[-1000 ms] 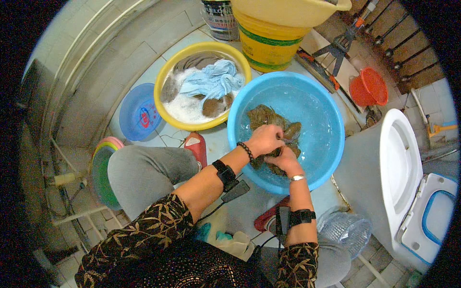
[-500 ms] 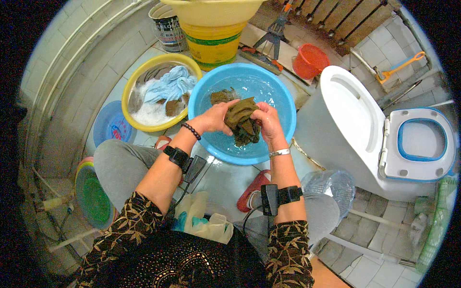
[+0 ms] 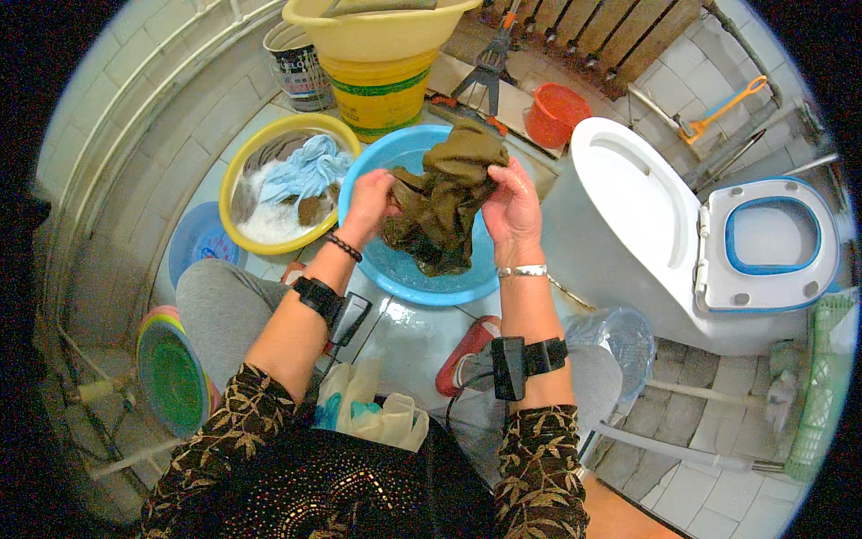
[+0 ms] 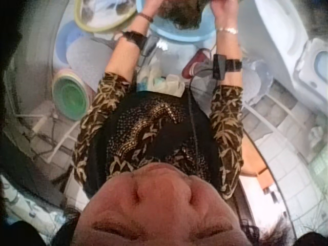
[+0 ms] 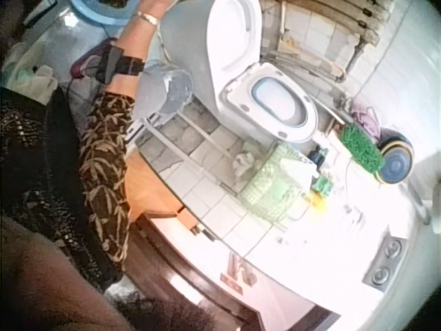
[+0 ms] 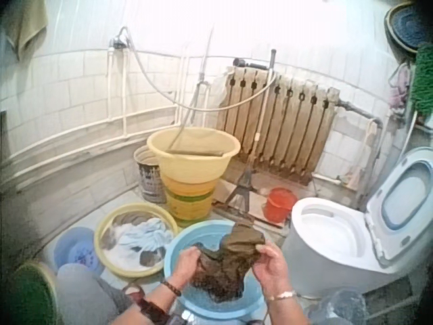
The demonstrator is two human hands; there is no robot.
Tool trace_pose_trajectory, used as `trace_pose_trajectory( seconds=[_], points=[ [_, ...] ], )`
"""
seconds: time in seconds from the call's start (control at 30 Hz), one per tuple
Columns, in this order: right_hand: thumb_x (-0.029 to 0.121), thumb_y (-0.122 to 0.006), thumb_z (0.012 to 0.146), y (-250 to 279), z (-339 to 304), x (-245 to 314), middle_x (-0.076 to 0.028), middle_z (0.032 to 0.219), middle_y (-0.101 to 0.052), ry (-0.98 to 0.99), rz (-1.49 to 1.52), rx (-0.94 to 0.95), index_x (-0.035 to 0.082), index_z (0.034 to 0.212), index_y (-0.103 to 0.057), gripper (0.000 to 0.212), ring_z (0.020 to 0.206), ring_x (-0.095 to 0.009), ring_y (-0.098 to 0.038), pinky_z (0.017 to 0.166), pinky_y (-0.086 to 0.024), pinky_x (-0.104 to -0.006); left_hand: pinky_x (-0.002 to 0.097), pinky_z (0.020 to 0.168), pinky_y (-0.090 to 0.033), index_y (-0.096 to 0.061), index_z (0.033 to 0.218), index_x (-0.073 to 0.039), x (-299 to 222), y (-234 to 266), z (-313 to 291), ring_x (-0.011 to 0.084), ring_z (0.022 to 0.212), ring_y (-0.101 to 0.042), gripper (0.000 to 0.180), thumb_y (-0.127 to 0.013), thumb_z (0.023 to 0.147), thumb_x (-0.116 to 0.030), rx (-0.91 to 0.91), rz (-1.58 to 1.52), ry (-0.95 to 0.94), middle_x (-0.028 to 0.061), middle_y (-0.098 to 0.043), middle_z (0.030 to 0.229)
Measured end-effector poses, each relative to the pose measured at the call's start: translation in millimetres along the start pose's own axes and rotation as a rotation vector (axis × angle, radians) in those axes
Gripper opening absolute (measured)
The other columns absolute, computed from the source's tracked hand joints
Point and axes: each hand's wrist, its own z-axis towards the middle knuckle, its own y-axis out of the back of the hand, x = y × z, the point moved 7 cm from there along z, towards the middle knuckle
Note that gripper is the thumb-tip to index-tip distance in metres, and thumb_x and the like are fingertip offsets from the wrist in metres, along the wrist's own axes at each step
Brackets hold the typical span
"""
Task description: The person hangs a peach-colored top on a hanger and places it on a rack. Then the person walks to the bathroom and washes several garments by hand in a yellow basin, rinsing them in a blue basin.
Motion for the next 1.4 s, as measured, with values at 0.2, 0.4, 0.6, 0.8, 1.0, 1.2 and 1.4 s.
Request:
trace_pose_trajectory(
  seconds=[0.2, 0.4, 0.6, 0.8, 1.0, 1.2, 1.4],
  points=[
    [-0.001, -0.06, 0.081, 31.0, 19.1, 24.7, -0.008, 0.102, -0.065, 0.099, -0.155, -0.069, -0.001, 0.101, -0.059, 0.02, 0.094, -0.019, -0.06, 0.089, -0.047, -0.031, 0.0276, 0.057, -0.045, -0.058, 0.08, -0.004, -70.1, 6.7, -6.8, 0.0119, 0.062, -0.052, 0.017, -0.048, 0.091, -0.013, -0.039, -0.383, -0.213, 0.0011, -0.056, 0.073],
    [0.005, -0.058, 0.087, 100.9, 12.8, 8.4, 0.0, 0.098, -0.063, -0.005, -0.649, -0.333, 0.01, 0.102, -0.056, 0.017, 0.091, -0.015, -0.058, 0.08, -0.047, -0.0378, 0.029, 0.064, -0.047, -0.058, 0.083, -0.003, -71.3, 7.4, -9.2, 0.0131, 0.07, -0.056, 0.015, -0.049, 0.091, -0.011, 0.042, -0.168, -0.151, 0.0029, -0.059, 0.078],
    [0.013, -0.052, 0.093, 145.2, -5.6, -42.3, 0.0, 0.097, -0.062, -0.228, -0.76, -0.527, 0.014, 0.106, -0.055, 0.013, 0.087, -0.016, -0.058, 0.07, -0.05, -0.037, 0.0289, 0.066, -0.048, -0.059, 0.087, -0.003, -49.9, 5.4, -13.6, 0.0133, 0.073, -0.056, 0.014, -0.049, 0.092, -0.012, 0.076, -0.192, -0.051, 0.0028, -0.06, 0.082],
    [0.019, -0.056, 0.091, 137.7, -21.4, -82.1, -0.007, 0.107, -0.062, -0.472, -0.799, -0.381, 0.012, 0.124, -0.047, 0.035, 0.099, -0.021, -0.06, 0.076, -0.053, -0.04, 0.0281, 0.068, -0.048, -0.059, 0.09, -0.004, -41.5, -16.1, -22.0, 0.0119, 0.076, -0.057, 0.016, -0.048, 0.094, -0.014, 0.236, -0.012, -0.008, 0.0031, -0.06, 0.084],
    [0.01, -0.07, 0.077, 85.7, -32.9, -172.4, -0.011, 0.112, -0.061, -0.244, -0.98, 0.053, 0.006, 0.136, -0.041, 0.066, 0.1, -0.02, -0.061, 0.068, -0.055, -0.0336, 0.0286, 0.07, -0.047, -0.058, 0.094, -0.005, -41.6, -42.9, -42.1, 0.0113, 0.081, -0.054, 0.014, -0.049, 0.094, -0.015, 0.346, -0.222, 0.08, 0.0015, -0.057, 0.089],
    [0.012, -0.06, 0.087, 138.3, -33.8, -159.9, -0.004, 0.084, -0.066, -0.422, -0.837, -0.342, 0.0, 0.108, -0.062, 0.024, 0.066, -0.014, -0.064, 0.054, -0.049, -0.0272, 0.0289, 0.073, -0.05, -0.058, 0.099, -0.003, -76.0, -13.8, -28.8, 0.0136, 0.082, -0.059, 0.014, -0.05, 0.094, -0.014, 0.244, -0.329, -0.012, 0.0036, -0.062, 0.092],
    [0.026, -0.053, 0.093, 136.7, -39.3, -133.3, -0.003, 0.081, -0.06, -0.384, -0.9, -0.408, 0.001, 0.094, -0.063, 0.027, 0.075, -0.015, -0.054, 0.058, -0.047, -0.0327, 0.0301, 0.075, -0.05, -0.059, 0.095, -0.002, -74.3, -8.5, -26.4, 0.0148, 0.081, -0.06, 0.015, -0.049, 0.095, -0.013, 0.209, -0.428, -0.005, 0.004, -0.062, 0.091]
  ],
)
